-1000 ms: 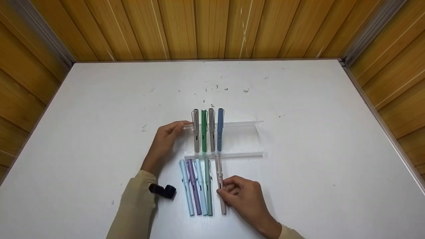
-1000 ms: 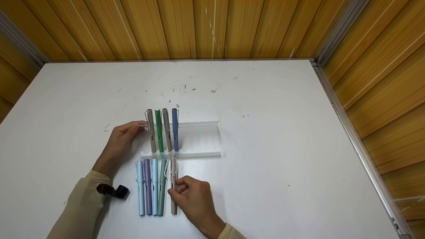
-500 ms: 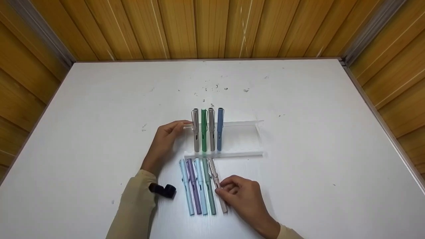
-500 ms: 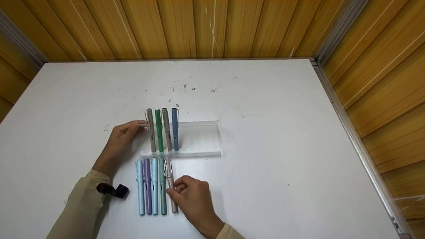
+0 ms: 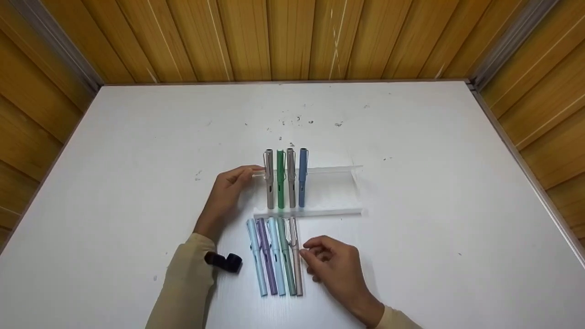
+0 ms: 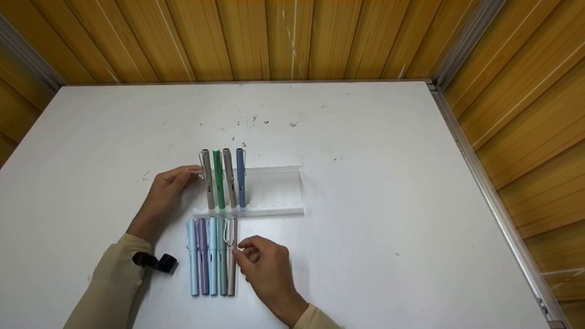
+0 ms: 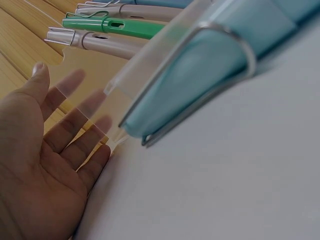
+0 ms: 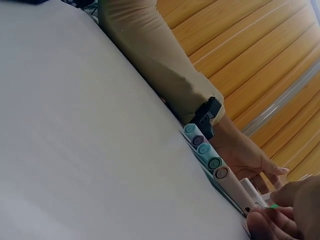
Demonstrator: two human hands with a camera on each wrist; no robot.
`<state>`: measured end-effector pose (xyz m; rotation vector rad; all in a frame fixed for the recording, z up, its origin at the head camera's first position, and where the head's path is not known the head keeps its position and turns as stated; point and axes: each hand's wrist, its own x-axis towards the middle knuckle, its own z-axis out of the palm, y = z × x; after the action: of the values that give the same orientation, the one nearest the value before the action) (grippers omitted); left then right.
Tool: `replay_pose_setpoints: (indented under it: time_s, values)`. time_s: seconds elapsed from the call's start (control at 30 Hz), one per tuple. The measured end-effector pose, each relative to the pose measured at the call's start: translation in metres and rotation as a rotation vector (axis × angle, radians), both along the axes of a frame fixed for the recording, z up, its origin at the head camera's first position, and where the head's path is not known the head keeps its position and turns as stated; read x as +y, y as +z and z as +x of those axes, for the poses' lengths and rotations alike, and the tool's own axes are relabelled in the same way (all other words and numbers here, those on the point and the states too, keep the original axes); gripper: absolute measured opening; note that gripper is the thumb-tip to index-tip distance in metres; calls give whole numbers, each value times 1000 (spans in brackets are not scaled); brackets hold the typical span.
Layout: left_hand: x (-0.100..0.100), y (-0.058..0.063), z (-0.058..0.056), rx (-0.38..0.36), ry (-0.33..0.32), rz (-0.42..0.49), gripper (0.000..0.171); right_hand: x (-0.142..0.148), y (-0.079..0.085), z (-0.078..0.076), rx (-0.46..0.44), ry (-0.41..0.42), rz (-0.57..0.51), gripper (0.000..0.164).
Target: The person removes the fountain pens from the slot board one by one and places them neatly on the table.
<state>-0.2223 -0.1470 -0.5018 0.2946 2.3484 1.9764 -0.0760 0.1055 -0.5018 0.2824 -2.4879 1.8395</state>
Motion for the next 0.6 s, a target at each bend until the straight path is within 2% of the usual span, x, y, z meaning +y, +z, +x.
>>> replay_pose_setpoints:
  time_s: [0.1, 0.2, 0.37, 0.5, 0.6]
  values:
    - [-1, 0, -1, 7, 9, -5, 31, -1, -2, -11, 144, -27, -30, 4]
    - [-1, 0, -1, 7, 17, -12, 30, -2, 0, -24, 274, -72, -28, 11]
    - [0, 2, 0, -6, 20, 2, 30, 0, 0, -50, 437, -141, -20, 17]
    - [1, 2, 0, 10, 8, 11, 30, 0, -2, -67, 523, -208, -7, 18]
    - [0, 1, 0, 29, 0, 7, 30, -1, 0, -78, 535, -250, 11, 18]
